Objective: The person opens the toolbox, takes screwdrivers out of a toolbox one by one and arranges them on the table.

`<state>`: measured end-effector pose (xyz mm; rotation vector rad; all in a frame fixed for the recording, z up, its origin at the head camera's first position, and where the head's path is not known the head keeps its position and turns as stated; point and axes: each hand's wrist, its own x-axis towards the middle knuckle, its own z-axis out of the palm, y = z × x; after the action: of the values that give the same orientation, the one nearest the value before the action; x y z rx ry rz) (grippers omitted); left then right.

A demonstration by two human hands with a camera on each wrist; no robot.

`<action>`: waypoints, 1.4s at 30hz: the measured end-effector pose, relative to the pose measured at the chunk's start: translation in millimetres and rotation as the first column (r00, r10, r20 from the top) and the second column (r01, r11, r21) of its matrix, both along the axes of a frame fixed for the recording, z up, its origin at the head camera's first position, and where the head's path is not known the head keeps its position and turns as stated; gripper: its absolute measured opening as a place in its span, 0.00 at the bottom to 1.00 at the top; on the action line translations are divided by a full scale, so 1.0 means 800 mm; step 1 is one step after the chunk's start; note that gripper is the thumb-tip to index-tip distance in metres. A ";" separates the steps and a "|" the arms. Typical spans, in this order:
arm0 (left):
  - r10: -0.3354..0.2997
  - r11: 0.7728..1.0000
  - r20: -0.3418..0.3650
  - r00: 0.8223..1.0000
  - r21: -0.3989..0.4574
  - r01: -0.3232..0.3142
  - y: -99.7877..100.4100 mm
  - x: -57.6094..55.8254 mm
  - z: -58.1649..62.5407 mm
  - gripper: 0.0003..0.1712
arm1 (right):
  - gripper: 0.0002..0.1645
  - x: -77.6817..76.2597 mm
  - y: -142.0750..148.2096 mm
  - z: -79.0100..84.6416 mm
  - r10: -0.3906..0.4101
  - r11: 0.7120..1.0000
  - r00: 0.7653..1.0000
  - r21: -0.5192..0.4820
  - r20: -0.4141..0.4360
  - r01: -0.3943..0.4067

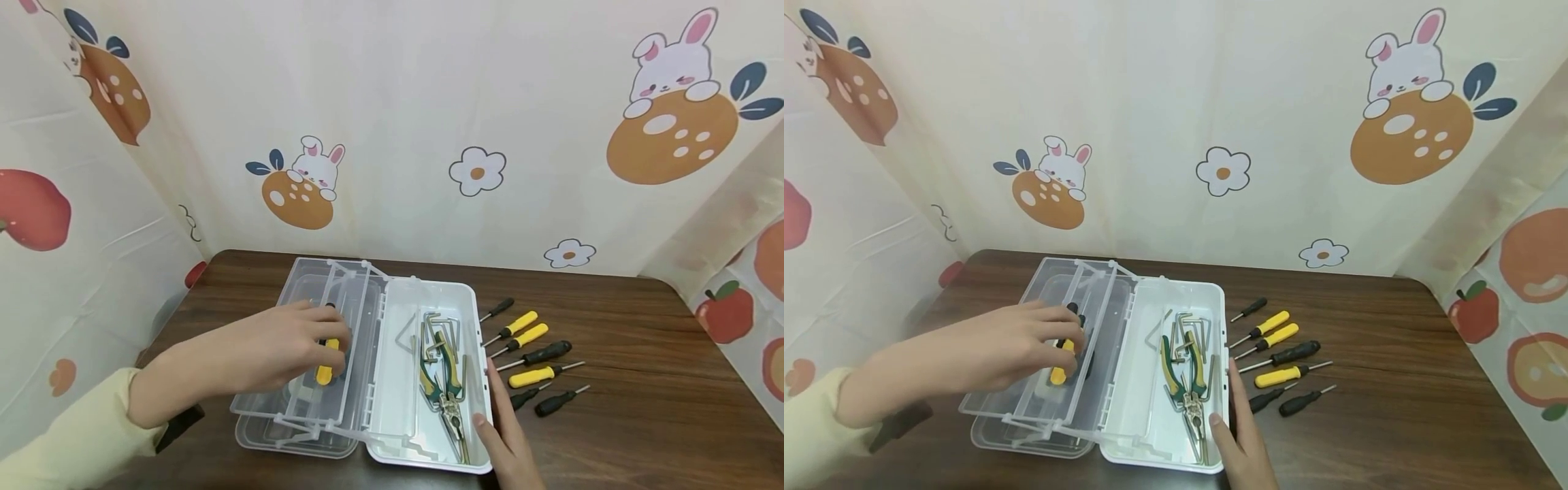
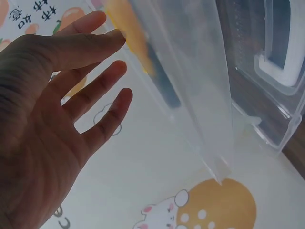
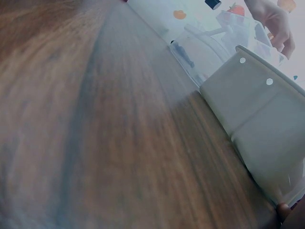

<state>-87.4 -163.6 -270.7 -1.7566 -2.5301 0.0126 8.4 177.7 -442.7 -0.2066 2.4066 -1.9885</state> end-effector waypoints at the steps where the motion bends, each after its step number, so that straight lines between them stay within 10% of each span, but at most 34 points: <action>1: 0.003 1.000 0.004 1.000 -0.014 -0.003 0.001 0.001 0.000 0.22 | 0.44 0.000 0.000 0.000 0.003 1.000 1.000 -0.002 -0.003 -0.003; 30: -0.081 0.997 -0.247 0.966 -0.038 0.074 0.011 0.020 0.004 0.22 | 0.44 0.000 -0.001 -0.001 -0.017 0.999 1.000 0.031 -0.020 0.017; 42: 0.049 0.985 -0.288 0.956 0.170 0.000 -0.023 0.006 0.030 0.32 | 0.44 0.001 -0.001 -0.001 -0.021 0.999 1.000 0.029 -0.004 0.022</action>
<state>-82.7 -181.8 -246.6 -1.5331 -2.2705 0.0536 8.9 176.8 -443.4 -0.1855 2.4487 -1.9625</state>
